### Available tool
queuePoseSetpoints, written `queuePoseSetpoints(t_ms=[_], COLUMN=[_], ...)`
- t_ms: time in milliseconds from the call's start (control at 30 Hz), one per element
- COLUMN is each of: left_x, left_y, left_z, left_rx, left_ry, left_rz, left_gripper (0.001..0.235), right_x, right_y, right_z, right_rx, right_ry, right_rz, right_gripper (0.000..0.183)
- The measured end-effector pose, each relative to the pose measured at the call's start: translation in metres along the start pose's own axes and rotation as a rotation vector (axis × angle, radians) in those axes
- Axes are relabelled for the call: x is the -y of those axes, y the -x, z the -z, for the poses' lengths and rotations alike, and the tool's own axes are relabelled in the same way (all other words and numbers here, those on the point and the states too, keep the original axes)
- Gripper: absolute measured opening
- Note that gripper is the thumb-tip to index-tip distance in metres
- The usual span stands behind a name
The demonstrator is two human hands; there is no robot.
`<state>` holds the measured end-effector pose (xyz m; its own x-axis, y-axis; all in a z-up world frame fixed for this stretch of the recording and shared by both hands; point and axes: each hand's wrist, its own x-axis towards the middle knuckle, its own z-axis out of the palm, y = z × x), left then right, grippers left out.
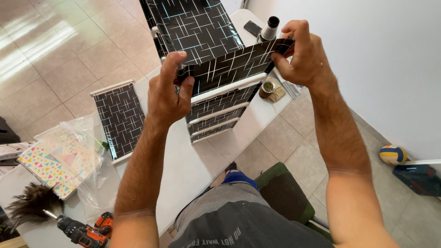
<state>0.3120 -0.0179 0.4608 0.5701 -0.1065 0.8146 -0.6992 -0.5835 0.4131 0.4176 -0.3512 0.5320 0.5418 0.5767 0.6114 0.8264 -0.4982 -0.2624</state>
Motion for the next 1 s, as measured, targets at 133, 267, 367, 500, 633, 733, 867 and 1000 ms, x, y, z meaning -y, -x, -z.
queuePoseSetpoints(t_ms=[133,267,367,500,633,733,867,1000], left_x=[0.0,0.003,-0.008,-0.02,-0.044,-0.049,-0.041,-0.033], left_y=[0.002,-0.002,-0.013,-0.028,-0.049,-0.058,-0.053,-0.049], left_z=[-0.004,-0.005,-0.004,-0.014,-0.008,-0.003,-0.011,-0.012], left_rx=[-0.022,0.003,-0.063,-0.211,-0.263,-0.271,-0.256,-0.242], left_ry=[-0.003,0.048,0.138,0.473,0.557,0.69,0.645,0.644], left_rz=[-0.001,0.082,0.013,-0.077,0.049,0.273,0.283,0.294], left_gripper=[0.052,0.055,0.036,0.035,0.041,0.026,0.013,0.021], right_x=[0.0,-0.007,-0.002,-0.019,-0.009,-0.016,-0.018,-0.018], right_y=[-0.006,-0.008,-0.007,0.003,-0.011,-0.021,-0.027,-0.031], right_z=[0.001,-0.008,-0.011,-0.027,-0.039,-0.048,-0.053,-0.054], right_rx=[0.051,0.099,0.024,-0.214,-0.502,-0.721,-0.655,-0.612], right_ry=[0.0,-0.087,-0.16,-0.358,-0.559,-0.659,-1.024,-1.095], right_rz=[0.012,-0.008,0.007,0.049,0.075,0.014,-0.206,-0.288], right_gripper=[0.053,0.082,0.086,0.049,0.05,0.05,0.035,0.024])
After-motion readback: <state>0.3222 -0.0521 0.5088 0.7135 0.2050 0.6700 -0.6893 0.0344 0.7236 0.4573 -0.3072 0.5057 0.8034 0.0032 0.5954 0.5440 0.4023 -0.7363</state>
